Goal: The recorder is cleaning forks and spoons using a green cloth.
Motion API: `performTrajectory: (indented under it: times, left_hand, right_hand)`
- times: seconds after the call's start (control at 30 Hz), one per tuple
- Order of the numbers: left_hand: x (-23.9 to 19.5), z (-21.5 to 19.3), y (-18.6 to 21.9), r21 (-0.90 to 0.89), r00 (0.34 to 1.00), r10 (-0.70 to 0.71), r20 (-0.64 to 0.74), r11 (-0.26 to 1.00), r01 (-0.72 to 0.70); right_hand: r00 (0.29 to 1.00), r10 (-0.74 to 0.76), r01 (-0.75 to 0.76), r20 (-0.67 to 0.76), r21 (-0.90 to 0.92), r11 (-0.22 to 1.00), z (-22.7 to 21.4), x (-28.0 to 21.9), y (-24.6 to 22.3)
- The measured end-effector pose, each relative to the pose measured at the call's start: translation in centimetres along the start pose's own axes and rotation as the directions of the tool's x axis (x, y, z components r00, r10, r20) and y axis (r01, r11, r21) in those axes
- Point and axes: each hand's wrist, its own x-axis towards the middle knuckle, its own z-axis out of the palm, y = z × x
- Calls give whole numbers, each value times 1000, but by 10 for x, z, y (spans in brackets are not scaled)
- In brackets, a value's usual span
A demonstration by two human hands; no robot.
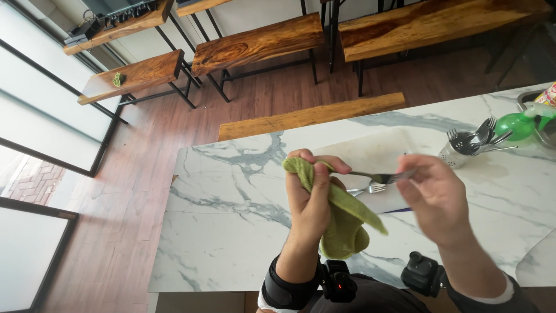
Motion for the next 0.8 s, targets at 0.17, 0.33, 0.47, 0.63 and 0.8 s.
performTrajectory:
  times: [0.17, 0.33, 0.47, 0.63, 0.8]
  left_hand:
    - [2, -4, 12, -36, 997, -12, -72, 999, 10]
    - [-3, -10, 21, -17, 995, -25, -99, 1000, 24]
    - [-6, -17, 31, -100, 996, -70, -62, 993, 64]
    - [-7, -26, 38, -79, 996, 13, -92, 997, -20]
    - [-10, -35, 40, -121, 991, -4, -131, 993, -12]
  right_hand:
    - [704, -640, 633, 309, -683, 366, 26, 16, -35]
    - [611, -689, 710, 391, -656, 258, 25, 18, -20]
    - [661, -670, 701, 337, -596, 391, 35, 25, -9]
    - [549, -656, 814, 518, -508, 281, 67, 29, -20]
    - [560, -675, 802, 480, -520, 296, 77, 27, -9]
